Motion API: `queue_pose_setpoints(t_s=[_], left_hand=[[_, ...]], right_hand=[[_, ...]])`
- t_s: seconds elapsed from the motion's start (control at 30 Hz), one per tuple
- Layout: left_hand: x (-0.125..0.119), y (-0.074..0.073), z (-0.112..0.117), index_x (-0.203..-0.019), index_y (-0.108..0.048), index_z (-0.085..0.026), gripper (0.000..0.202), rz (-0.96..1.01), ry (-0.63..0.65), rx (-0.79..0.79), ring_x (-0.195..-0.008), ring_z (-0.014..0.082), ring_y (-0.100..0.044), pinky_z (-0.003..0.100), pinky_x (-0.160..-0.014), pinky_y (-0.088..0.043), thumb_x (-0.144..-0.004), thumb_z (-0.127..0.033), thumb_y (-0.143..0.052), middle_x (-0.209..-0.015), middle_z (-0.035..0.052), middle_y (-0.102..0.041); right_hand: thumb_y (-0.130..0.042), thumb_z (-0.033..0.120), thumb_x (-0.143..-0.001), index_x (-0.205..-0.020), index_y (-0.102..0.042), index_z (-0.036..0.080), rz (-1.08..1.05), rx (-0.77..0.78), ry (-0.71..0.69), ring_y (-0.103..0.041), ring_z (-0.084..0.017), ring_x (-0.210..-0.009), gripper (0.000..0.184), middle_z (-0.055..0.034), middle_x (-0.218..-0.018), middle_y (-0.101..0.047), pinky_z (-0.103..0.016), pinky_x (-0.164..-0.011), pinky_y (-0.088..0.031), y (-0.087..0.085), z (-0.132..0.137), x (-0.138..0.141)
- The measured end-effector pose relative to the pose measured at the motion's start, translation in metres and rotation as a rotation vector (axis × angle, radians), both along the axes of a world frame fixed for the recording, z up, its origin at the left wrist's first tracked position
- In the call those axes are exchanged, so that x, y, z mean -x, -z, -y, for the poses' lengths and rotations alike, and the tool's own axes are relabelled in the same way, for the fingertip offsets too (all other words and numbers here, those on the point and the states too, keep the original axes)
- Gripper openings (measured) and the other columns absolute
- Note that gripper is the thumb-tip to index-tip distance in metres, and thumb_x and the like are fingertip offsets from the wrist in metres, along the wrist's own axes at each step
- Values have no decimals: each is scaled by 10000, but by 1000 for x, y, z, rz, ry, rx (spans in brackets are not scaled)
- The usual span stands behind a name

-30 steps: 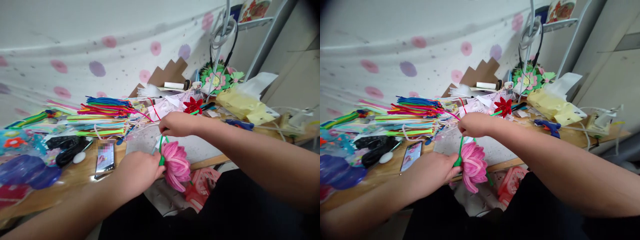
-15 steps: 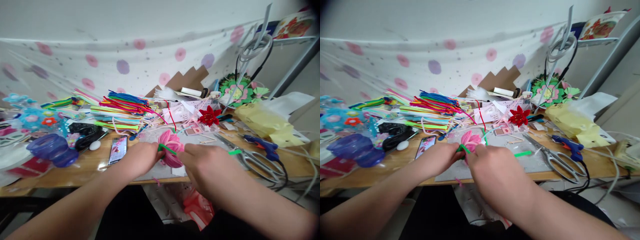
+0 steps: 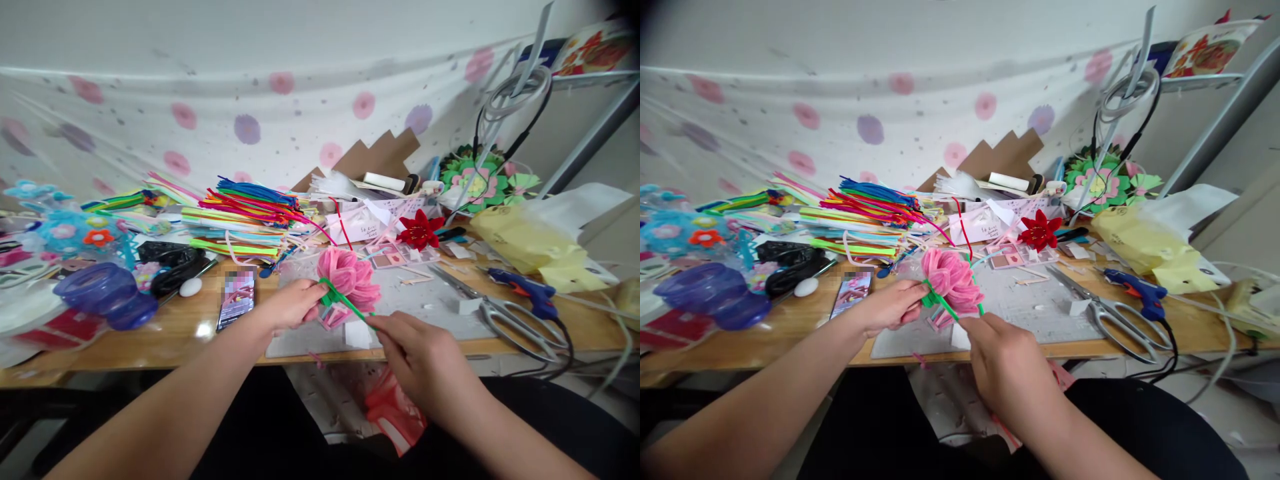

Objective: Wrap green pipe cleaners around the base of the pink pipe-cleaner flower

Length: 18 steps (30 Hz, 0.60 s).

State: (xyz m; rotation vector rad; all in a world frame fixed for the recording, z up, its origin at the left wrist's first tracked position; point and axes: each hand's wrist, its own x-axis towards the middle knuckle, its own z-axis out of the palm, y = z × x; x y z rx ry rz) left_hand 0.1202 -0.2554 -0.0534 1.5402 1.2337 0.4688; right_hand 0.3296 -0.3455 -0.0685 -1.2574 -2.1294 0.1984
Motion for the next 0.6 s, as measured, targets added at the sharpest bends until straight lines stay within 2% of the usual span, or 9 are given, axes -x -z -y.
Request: queue_pose_setpoints(t_s=[0.07, 0.23, 0.4, 0.5, 0.6], left_hand=[[-2, -1, 2, -570, -380, -209, 432, 91, 2, 110, -289, 53, -173, 188, -321, -122, -819, -561, -411, -381, -84, -337], [-8, 0, 9, -489, -330, -196, 537, 274, 17, 294, -287, 27, -138, 162, -303, -100, -781, -628, -456, -359, -82, -300], [-16, 5, 15, -484, -319, -195, 573, 417, -37, 360, -289, 21, -119, 159, -295, -82, -763, -679, -445, -364, -95, -254], [-18, 5, 17, -451, -286, -198, 607, 467, -43, 390, -277, 21, -117, 165, -291, -72, -771, -701, -398, -353, -96, -205], [-15, 4, 18, -423, -273, -196, 622, 520, 6, 436, -267, 15, -104, 170, -287, -69, -774, -690, -411, -346, -95, -190]], right_hand=[[-428, 104, -852, -1059, -628, 215, -59, 24, 23, -634, -169, -698, 309, -39, -814, -652, -266, -621, -466, 8, -4, -5], [-449, 147, -855, -964, -646, 206, -85, 88, 75, -654, -184, -747, 233, -59, -875, -683, -269, -633, -478, 19, -10, -10], [-463, 204, -869, -871, -636, 201, -126, 184, 73, -637, -171, -710, 173, -38, -802, -678, -270, -646, -464, 22, -11, -8], [-475, 224, -864, -809, -628, 200, -190, 312, 23, -611, -152, -647, 164, -12, -703, -656, -249, -612, -451, 26, -18, -8], [-470, 267, -865, -754, -620, 177, -244, 453, -28, -590, -143, -614, 207, -8, -647, -636, -240, -590, -450, 32, -30, -12]])
